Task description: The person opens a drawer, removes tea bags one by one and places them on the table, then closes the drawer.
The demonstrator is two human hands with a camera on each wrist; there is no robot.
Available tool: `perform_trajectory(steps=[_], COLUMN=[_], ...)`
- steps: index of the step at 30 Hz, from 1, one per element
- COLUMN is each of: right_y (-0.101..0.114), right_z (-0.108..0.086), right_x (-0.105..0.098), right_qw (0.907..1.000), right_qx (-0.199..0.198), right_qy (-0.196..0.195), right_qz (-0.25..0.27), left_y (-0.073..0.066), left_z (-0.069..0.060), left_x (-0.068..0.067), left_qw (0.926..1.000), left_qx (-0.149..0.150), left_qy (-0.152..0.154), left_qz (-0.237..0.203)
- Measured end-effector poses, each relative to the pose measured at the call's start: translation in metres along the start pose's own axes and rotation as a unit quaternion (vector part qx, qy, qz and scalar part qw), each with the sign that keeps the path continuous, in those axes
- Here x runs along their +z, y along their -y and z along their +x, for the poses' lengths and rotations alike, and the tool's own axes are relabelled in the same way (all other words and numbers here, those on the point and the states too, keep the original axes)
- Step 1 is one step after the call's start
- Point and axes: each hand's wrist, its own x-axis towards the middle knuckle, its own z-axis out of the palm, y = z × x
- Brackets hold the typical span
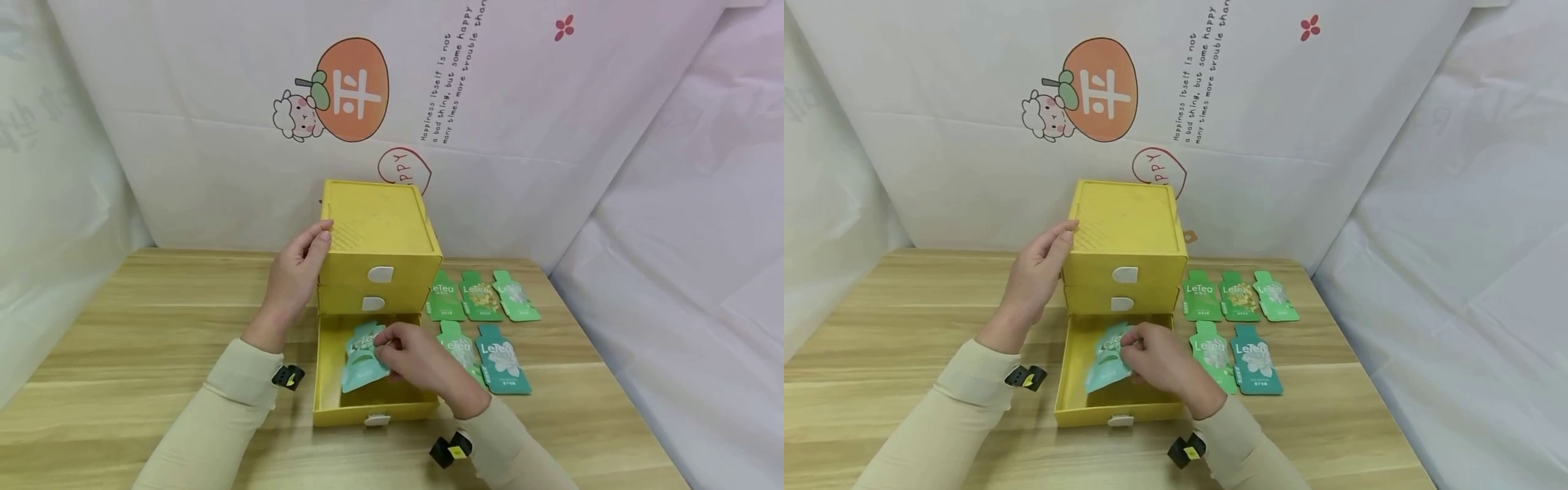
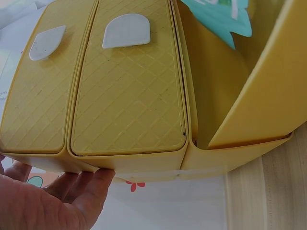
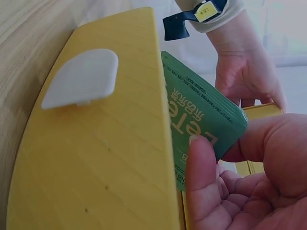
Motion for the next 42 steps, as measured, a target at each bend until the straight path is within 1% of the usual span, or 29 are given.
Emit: perform_trajectory(steps=[6, 13, 18, 24, 28, 34, 42], right_y=[-0.003, -0.003, -0.004, -0.004, -0.005, -0.01, -0.018], right_z=[-0.007, -0.015, -0.023, -0.03, -0.035, -0.04, -0.044], right_x=[-0.008, -0.019, -0.027, -0.038, -0.044, -0.053, -0.066], right_qw=[0.9999, 0.9999, 0.9999, 1.0, 0.9999, 0.9996, 0.999], right_qx=[0.001, 0.002, 0.009, 0.008, 0.005, -0.004, 0.004], right_qy=[0.011, -0.003, -0.012, -0.005, -0.002, -0.015, -0.04], right_qz=[0.013, 0.01, -0.001, -0.003, 0.011, 0.022, 0.016], left_y=[0.0, 0.003, 0.003, 0.002, 0.002, 0.002, 0.001], left_z=[0.001, 0.001, 0.001, 0.001, 0.001, 0.0, 0.0], left_x=[0.001, 0.0, 0.001, 0.0, 0.0, 0.0, 0.0], left_qw=[1.0, 1.0, 1.0, 1.0, 1.0, 1.0, 1.0], left_qx=[0.001, 0.006, 0.004, -0.001, -0.001, 0.002, -0.001], left_qy=[-0.007, 0.001, 0.0, 0.002, 0.004, 0.004, 0.006], left_qz=[0.001, -0.004, -0.004, 0.002, 0.002, 0.004, 0.001])
